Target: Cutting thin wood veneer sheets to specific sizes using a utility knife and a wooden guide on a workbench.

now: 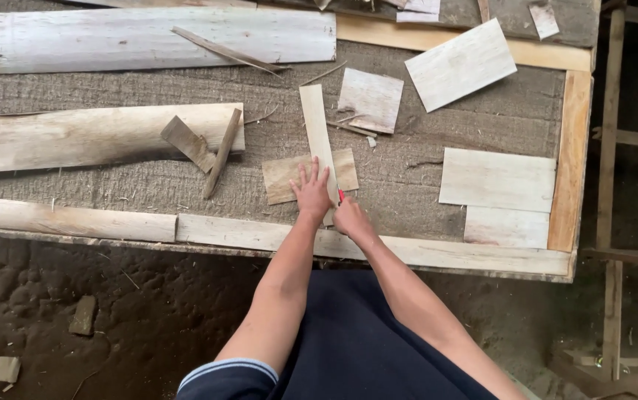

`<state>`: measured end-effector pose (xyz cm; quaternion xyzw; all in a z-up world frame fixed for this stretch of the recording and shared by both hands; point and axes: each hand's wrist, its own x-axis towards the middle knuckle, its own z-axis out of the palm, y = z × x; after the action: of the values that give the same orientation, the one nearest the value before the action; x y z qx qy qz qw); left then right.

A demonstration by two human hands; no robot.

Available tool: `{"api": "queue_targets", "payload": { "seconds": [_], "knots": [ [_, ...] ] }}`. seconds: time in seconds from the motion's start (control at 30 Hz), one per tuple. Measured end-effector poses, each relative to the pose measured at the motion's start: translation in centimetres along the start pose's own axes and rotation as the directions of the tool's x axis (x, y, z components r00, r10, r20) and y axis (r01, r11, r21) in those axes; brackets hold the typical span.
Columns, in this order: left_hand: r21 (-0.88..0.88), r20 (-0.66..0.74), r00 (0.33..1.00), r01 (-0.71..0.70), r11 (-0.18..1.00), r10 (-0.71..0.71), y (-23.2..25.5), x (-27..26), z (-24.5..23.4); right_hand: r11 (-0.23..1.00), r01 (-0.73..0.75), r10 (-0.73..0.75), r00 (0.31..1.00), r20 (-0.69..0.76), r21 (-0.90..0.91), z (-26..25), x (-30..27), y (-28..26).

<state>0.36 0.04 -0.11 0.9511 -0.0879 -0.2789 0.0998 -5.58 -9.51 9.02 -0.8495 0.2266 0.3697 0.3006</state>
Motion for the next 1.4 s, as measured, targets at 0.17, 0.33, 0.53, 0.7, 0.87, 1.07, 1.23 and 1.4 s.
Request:
{"api": "queue_targets", "payload": {
  "seconds": [0.17,0.33,0.53,0.7,0.87,1.07,1.23,1.4],
  "knots": [
    [0.007,0.035,0.999,0.003,1.000,-0.003,-0.2,-0.4,0.7,1.000,-0.013,0.014,0.999,0.038,-0.015,3.1,-0.7,3.4],
    [0.008,0.030,0.999,0.029,1.000,-0.029,0.6,-1.4,-1.8,0.998,-0.049,0.047,0.999,0.027,0.049,0.3,-4.6,1.1],
    [0.035,0.062,0.998,0.030,0.999,-0.032,0.4,-1.3,-1.2,0.999,0.020,-0.017,0.997,-0.077,0.041,0.6,0.5,3.2],
    [0.004,0.061,0.998,0.020,1.000,-0.020,0.4,-1.7,-1.8,0.997,0.072,-0.076,0.983,-0.167,-0.028,-0.4,3.3,1.4],
    [0.020,0.062,0.998,0.026,0.999,-0.027,-0.3,0.3,0.7,0.991,0.132,-0.137,0.974,-0.183,-0.037,-3.2,2.6,-2.9],
    [-0.002,0.062,0.998,0.023,1.000,-0.023,0.1,-0.8,-0.8,0.991,0.119,-0.127,0.977,-0.172,-0.055,-3.2,6.2,-3.6],
    [-0.012,0.045,0.999,0.016,1.000,-0.015,0.0,-0.9,-0.2,0.993,0.104,-0.112,0.984,-0.141,-0.063,-2.7,6.2,-4.3],
    [-0.008,0.024,1.000,0.004,1.000,-0.004,0.2,-1.1,-0.6,0.995,0.060,-0.068,0.992,-0.105,-0.076,-2.9,7.1,-4.3]
  ]
}}
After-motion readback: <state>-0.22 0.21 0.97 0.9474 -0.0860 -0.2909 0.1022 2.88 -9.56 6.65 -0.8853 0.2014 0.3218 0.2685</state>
